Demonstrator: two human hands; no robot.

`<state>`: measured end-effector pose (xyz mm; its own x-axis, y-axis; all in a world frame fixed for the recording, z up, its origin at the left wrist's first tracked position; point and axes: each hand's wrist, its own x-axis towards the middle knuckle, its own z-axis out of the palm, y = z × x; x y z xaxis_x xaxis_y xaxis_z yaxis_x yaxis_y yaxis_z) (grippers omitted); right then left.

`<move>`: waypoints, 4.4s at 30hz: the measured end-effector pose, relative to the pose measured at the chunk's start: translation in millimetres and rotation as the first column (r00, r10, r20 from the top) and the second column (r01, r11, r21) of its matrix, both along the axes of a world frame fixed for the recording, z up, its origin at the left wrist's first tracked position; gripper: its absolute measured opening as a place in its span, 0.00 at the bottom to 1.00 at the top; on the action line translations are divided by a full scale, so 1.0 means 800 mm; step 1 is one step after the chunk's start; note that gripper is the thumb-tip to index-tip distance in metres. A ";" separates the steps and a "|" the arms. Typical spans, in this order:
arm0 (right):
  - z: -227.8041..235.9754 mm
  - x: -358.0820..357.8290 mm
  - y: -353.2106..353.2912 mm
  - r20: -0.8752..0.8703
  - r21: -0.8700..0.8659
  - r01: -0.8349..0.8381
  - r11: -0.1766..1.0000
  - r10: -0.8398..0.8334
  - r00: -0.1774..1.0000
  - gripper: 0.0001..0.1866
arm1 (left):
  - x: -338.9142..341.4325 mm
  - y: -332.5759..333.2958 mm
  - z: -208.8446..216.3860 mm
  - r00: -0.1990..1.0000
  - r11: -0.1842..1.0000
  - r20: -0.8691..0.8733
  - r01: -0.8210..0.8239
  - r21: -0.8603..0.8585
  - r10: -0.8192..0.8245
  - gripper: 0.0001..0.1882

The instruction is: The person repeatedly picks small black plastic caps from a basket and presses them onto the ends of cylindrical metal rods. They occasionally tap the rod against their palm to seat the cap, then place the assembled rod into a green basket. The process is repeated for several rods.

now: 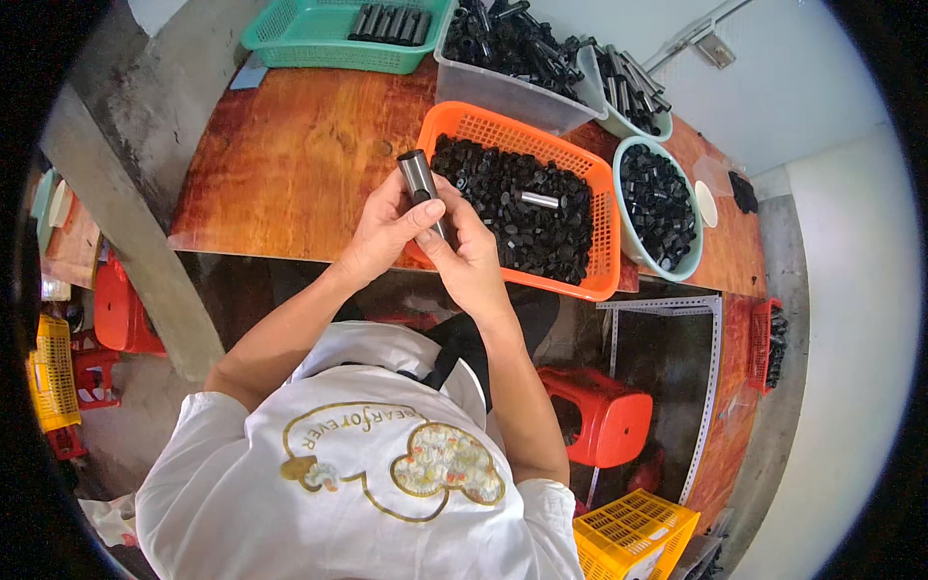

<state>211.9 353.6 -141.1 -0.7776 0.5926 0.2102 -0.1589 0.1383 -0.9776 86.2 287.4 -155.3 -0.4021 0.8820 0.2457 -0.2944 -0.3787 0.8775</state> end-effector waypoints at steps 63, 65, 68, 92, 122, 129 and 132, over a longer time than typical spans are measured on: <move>0.107 0.089 0.239 0.332 0.256 0.095 0.962 -0.180 0.926 0.10 | -0.020 0.026 0.044 0.965 0.915 0.263 0.128 -0.382 -0.025 0.18; 0.106 0.047 0.182 0.431 0.689 -0.215 0.692 -0.154 0.889 0.11 | -0.014 0.029 0.049 0.973 0.905 0.228 0.119 -0.409 -0.025 0.19; 0.099 0.003 0.123 0.416 0.737 -0.295 0.608 -0.063 0.907 0.16 | -0.010 0.028 0.055 0.984 0.888 0.177 0.114 -0.445 -0.038 0.21; 0.067 0.015 0.086 0.112 0.699 -0.007 0.715 -0.100 0.989 0.18 | -0.002 0.017 0.046 0.924 0.942 0.355 0.237 -0.239 -0.142 0.19; 0.134 0.033 0.164 0.317 0.175 -0.465 0.868 0.397 0.861 0.18 | -0.001 0.006 0.056 0.914 0.945 -0.262 0.264 -0.193 -0.309 0.24; 0.138 0.030 0.166 0.294 0.223 -0.480 0.848 0.411 0.863 0.18 | 0.003 0.008 0.057 0.924 0.942 -0.256 0.220 -0.252 -0.284 0.32; 0.142 0.031 0.167 0.302 0.226 -0.489 0.843 0.416 0.858 0.18 | 0.002 0.007 0.057 0.911 0.951 -0.308 0.208 -0.229 -0.273 0.31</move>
<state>236.7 487.6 -27.7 -0.9902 0.1038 0.0936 -0.0469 0.3845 -0.9219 87.4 293.0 -109.7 -0.0957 0.9843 0.1484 -0.0353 -0.1524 0.9877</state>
